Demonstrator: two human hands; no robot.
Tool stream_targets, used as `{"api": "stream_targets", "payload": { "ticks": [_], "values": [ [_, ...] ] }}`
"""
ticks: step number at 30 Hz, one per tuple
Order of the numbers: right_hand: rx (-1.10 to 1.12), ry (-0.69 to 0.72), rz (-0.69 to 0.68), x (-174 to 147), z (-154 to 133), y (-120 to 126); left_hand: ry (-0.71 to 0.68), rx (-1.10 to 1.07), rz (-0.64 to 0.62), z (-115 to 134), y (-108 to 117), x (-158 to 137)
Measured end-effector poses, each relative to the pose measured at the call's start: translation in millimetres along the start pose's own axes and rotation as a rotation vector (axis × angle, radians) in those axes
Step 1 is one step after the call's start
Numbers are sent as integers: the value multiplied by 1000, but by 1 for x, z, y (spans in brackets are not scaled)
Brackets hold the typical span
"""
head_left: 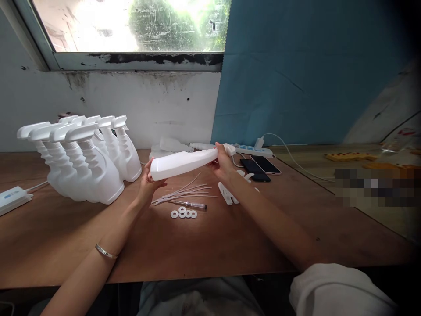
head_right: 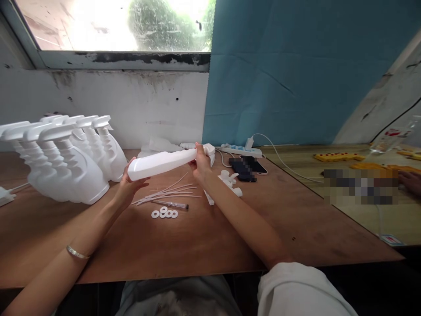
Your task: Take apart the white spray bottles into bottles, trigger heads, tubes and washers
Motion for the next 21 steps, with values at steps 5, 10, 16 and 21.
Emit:
{"api": "stream_targets", "payload": {
  "ticks": [5,10,16,21],
  "values": [
    [-12,1,-23,-3,-3,0,-122,37,71,-3,1,3],
    [-37,61,-64,-9,1,0,116,-114,11,-6,0,3],
    [-85,459,-215,-12,-1,0,513,-139,116,-10,3,6],
    [-67,637,-196,-6,-21,1,625,-146,264,-13,10,13]
  ]
}}
Point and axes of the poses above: each hand's wrist, its own x-axis towards the middle knuckle, its own y-axis out of the back of the hand, z = x × y, the point moved 1 cm from there along x, towards the middle knuckle, and after that the axes turned 11 degrees about z, right-handed, at the moved point
